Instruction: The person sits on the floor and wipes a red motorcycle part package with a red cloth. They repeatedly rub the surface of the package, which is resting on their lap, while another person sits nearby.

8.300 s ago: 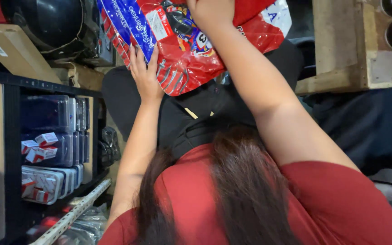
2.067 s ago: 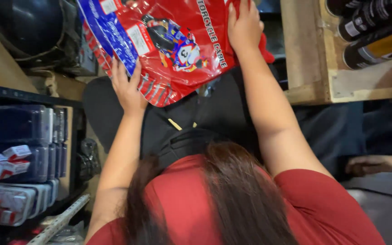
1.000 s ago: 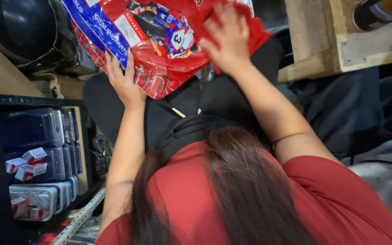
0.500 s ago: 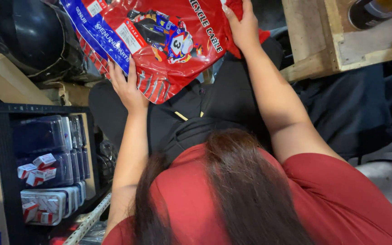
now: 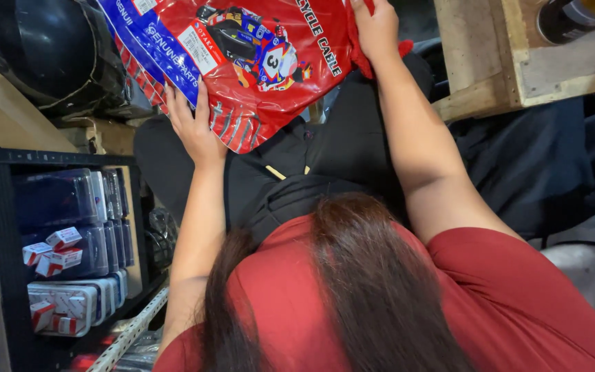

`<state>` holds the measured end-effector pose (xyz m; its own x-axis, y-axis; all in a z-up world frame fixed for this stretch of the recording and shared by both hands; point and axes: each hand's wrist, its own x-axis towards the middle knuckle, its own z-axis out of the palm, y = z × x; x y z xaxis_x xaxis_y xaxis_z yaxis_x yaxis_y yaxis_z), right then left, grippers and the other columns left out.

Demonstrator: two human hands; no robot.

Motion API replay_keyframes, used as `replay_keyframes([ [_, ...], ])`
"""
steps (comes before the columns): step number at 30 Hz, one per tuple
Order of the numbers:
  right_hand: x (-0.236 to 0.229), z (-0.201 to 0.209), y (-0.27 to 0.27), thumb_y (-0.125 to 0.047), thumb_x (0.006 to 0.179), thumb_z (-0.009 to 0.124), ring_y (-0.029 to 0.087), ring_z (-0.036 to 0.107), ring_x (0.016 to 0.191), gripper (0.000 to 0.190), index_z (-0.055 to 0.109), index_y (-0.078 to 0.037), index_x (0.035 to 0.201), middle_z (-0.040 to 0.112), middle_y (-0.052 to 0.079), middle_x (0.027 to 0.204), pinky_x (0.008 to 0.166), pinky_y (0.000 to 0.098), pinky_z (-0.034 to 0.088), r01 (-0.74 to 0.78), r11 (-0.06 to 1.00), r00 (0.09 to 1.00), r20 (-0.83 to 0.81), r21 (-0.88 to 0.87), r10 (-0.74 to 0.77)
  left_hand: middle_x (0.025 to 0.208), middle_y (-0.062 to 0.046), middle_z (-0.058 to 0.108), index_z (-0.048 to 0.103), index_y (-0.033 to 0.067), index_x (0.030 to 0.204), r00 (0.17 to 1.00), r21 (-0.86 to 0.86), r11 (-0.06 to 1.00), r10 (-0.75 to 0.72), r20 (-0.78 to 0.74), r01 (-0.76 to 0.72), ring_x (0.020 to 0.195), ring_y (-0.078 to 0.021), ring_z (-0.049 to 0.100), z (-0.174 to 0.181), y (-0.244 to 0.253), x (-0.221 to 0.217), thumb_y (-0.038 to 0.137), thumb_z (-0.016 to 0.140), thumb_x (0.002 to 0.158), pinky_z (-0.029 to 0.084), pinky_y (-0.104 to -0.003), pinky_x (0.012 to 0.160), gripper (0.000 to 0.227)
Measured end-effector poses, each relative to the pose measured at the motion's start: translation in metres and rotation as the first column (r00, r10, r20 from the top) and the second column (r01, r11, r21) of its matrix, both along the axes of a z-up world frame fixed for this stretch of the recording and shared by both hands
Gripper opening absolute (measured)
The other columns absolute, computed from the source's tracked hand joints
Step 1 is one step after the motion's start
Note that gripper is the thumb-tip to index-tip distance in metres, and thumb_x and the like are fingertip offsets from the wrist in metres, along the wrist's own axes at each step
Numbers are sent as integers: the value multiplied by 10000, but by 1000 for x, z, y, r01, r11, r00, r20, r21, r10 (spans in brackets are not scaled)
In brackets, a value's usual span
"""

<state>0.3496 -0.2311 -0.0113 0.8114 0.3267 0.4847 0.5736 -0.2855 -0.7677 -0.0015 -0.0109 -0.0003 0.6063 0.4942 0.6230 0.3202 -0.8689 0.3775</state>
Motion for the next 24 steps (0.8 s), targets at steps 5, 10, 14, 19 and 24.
replay_keyframes([
  [5, 14, -22, 3, -390, 1004, 562, 426, 748, 735, 432, 729, 9, 1021, 793, 228, 894, 650, 453, 573, 133, 984, 991, -1, -118, -134, 1621, -133, 356, 523, 184, 1540, 1000, 18, 1000, -20, 18, 20, 1539, -418, 288, 3, -1, 0, 235, 869, 963, 355, -560, 1223, 674],
  [10, -3, -31, 0, -410, 1091, 455, 309, 772, 845, 433, 621, -25, 1197, 787, 192, 1035, 763, 394, 599, 26, 967, 1000, -21, 254, -21, 1615, -143, 366, 538, 177, 1531, 1000, -8, 1000, 0, -22, -1, 1536, -409, 266, 3, -1, -1, 221, 865, 971, 349, -561, 1201, 651],
  [14, -16, -26, -3, -229, 1081, 560, 298, 776, 971, 272, 563, -88, 1313, 757, 155, 1162, 870, 371, 587, 141, 940, 987, 33, 311, -160, 1619, -123, 358, 532, 184, 1540, 1000, 1, 1000, 5, -17, -5, 1542, -406, 256, 1, -1, -1, 290, 866, 985, 348, -559, 1204, 656],
  [19, -41, 10, -2, -131, 1094, 587, 388, 653, 1221, 301, 565, -57, 1385, 582, 169, 1395, 1057, 396, 509, 37, 981, 977, 198, 189, -75, 1620, -128, 359, 530, 191, 1536, 1000, 11, 1000, -7, -10, 7, 1540, -415, 258, 2, 0, -1, 213, 890, 955, 356, -566, 1203, 684],
  [24, -45, 19, -4, -126, 1062, 672, 348, 667, 1145, 301, 592, -63, 1345, 595, 154, 1316, 999, 384, 533, -23, 980, 982, 188, 196, -15, 1606, -122, 378, 537, 189, 1528, 1000, -1, 1000, -13, -2, 13, 1532, -424, 265, 3, -1, -1, 243, 873, 964, 349, -569, 1202, 659],
])
